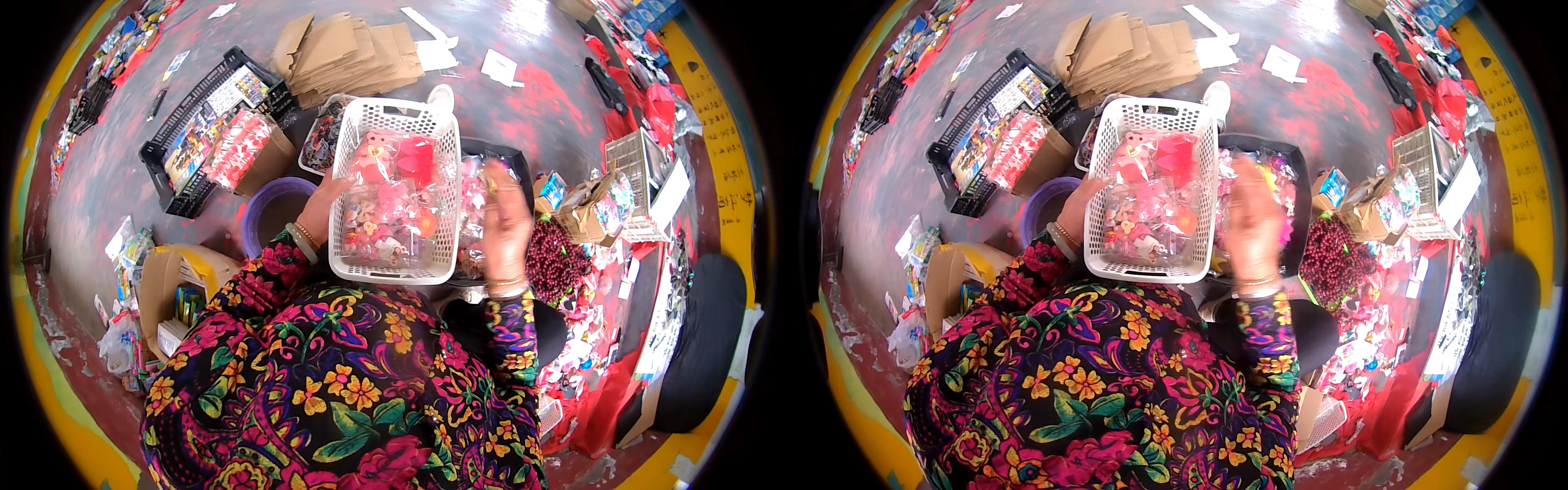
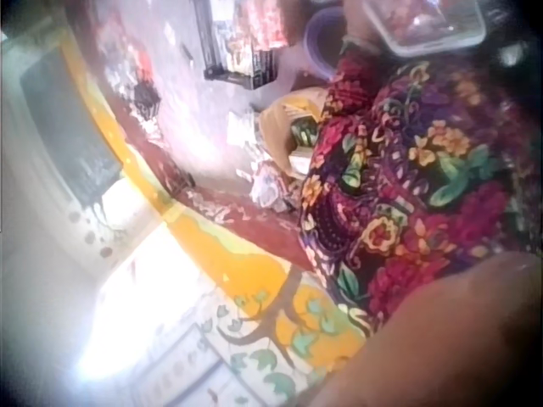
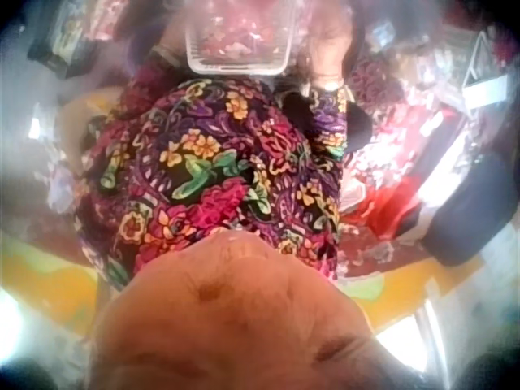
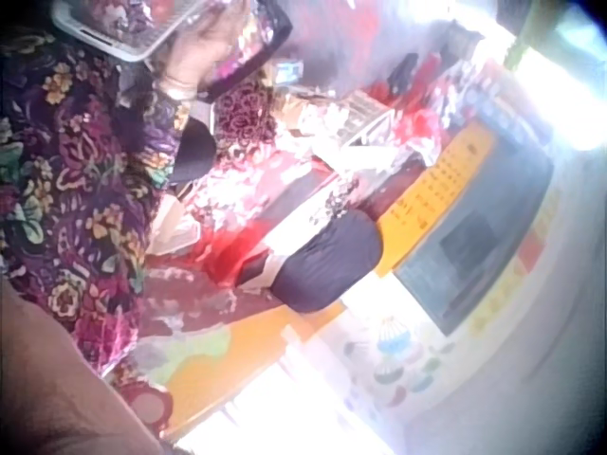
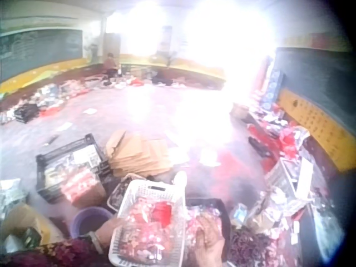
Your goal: The person sits on the floor and sorts small decorative items, including red ornaments and beads, from a black bag into a white plastic basket. They use a cloth to wipe the items before placing them in the basket.
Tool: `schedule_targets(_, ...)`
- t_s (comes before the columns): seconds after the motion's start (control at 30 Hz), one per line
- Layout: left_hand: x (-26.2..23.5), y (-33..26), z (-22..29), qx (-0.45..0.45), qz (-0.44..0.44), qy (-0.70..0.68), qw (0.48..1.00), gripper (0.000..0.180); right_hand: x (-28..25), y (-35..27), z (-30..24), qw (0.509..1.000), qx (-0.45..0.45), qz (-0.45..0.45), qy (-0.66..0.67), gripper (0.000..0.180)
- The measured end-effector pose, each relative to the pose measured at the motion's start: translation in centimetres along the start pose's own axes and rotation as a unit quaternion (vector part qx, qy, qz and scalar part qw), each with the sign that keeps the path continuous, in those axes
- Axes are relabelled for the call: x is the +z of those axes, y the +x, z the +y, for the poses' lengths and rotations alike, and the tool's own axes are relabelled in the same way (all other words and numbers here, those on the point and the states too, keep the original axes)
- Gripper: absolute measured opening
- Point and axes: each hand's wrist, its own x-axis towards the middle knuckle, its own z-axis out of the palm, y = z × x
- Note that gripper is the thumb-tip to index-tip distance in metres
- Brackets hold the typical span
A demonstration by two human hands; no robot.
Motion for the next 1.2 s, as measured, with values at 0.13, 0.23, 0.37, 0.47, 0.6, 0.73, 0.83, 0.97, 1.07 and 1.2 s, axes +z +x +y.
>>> schedule_targets(0.13, -0.8, 0.1, -0.7, 0.040, -0.020, 0.037, 0.998, 0.025, -4.9, -1.4, 8.1, 0.960, 0.260, 0.090, 0.045, 0.029)
schedule_targets(0.23, -1.2, 0.4, -1.4, 0.093, -0.069, 0.055, 0.992, 0.024, -7.7, -6.3, 16.1, 0.901, 0.415, 0.116, 0.049, 0.028)
schedule_targets(0.37, -1.8, -0.2, 0.7, 0.309, -0.075, 0.611, 0.725, 0.022, -7.1, -11.1, 22.6, 0.771, 0.580, 0.179, 0.193, 0.031)
schedule_targets(0.47, -4.7, -0.5, -1.6, 0.053, 0.032, 0.400, 0.914, 0.025, -4.9, -13.7, 26.5, 0.748, 0.627, 0.142, 0.164, 0.035)
schedule_targets(0.6, 0.2, 0.4, -0.1, -0.122, -0.043, -0.140, 0.982, 0.024, -8.3, -22.4, 35.0, 0.817, 0.498, -0.136, -0.258, 0.023)
schedule_targets(0.73, 2.0, -1.2, 2.5, -0.157, 0.053, -0.137, 0.977, 0.025, -1.7, -17.7, 27.0, 0.809, 0.458, -0.303, -0.209, 0.026)
schedule_targets(0.83, 1.5, -0.9, 2.0, -0.176, 0.075, -0.138, 0.972, 0.023, 0.7, -16.6, 23.5, 0.829, 0.407, -0.331, -0.195, 0.040)
schedule_targets(0.97, 1.5, -1.2, 2.4, -0.195, 0.057, -0.113, 0.973, 0.023, 2.4, -17.7, 24.8, 0.826, 0.449, -0.315, -0.128, 0.062)
schedule_targets(1.07, 1.7, -1.2, 2.4, -0.202, 0.062, -0.105, 0.972, 0.024, 3.0, -19.0, 27.1, 0.823, 0.469, -0.294, -0.127, 0.070)
schedule_targets(1.2, 2.7, -1.3, 3.3, -0.199, 0.053, -0.120, 0.971, 0.026, 4.2, -17.3, 26.5, 0.797, 0.524, -0.255, -0.159, 0.079)
